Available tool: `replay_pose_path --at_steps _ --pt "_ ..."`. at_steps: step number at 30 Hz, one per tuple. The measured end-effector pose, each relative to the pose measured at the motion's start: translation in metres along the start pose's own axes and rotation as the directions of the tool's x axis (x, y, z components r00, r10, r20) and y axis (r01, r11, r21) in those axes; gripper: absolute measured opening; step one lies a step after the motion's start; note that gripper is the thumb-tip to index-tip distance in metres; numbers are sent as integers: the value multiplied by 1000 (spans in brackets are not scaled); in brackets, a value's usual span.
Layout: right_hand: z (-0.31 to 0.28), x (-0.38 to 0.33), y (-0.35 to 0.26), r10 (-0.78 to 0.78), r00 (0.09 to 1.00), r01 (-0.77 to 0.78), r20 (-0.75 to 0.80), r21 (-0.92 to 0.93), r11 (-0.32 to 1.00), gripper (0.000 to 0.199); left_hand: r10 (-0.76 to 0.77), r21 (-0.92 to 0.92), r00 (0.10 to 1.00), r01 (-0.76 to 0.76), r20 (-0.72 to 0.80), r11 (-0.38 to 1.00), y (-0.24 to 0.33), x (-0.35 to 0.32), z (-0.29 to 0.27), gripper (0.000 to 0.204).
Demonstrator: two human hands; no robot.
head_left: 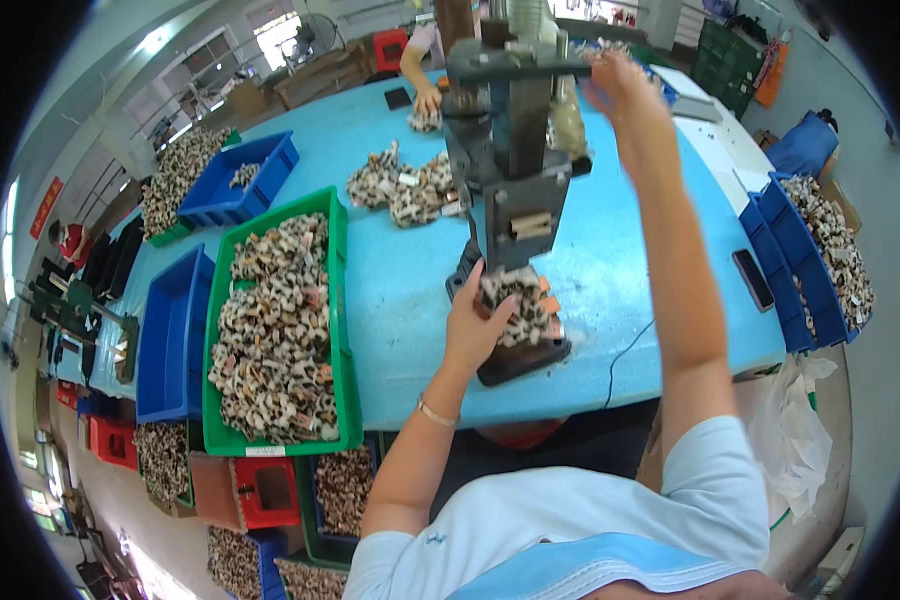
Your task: The person attaches components to fabric toy pieces by hand and fastens them using a manual press machine, placing each piece under the die and pulling down the lever.
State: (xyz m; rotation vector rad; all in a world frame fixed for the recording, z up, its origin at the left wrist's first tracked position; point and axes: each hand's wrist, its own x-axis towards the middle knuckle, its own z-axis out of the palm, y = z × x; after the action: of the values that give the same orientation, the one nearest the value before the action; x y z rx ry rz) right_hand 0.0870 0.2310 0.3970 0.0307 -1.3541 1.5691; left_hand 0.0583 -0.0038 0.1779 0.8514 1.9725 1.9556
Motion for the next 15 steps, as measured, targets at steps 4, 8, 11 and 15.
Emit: replay_pose_path --at_steps 4,8,11,15 --pt "-87 -165 90 358 921 -389 -154 -315 866 36 -233 -200 969 245 81 949 6 -3 2 41" --pt "-33 -213 99 591 759 -456 275 -423 783 36 -433 -191 876 472 213 861 -2 10 -12 20" --pt "-36 -219 100 375 917 -147 136 -758 635 26 -287 -388 943 331 170 860 7 3 10 13" --pt "-34 -238 71 -164 892 410 421 -600 687 21 -136 -431 986 164 96 887 23 -26 0 5"
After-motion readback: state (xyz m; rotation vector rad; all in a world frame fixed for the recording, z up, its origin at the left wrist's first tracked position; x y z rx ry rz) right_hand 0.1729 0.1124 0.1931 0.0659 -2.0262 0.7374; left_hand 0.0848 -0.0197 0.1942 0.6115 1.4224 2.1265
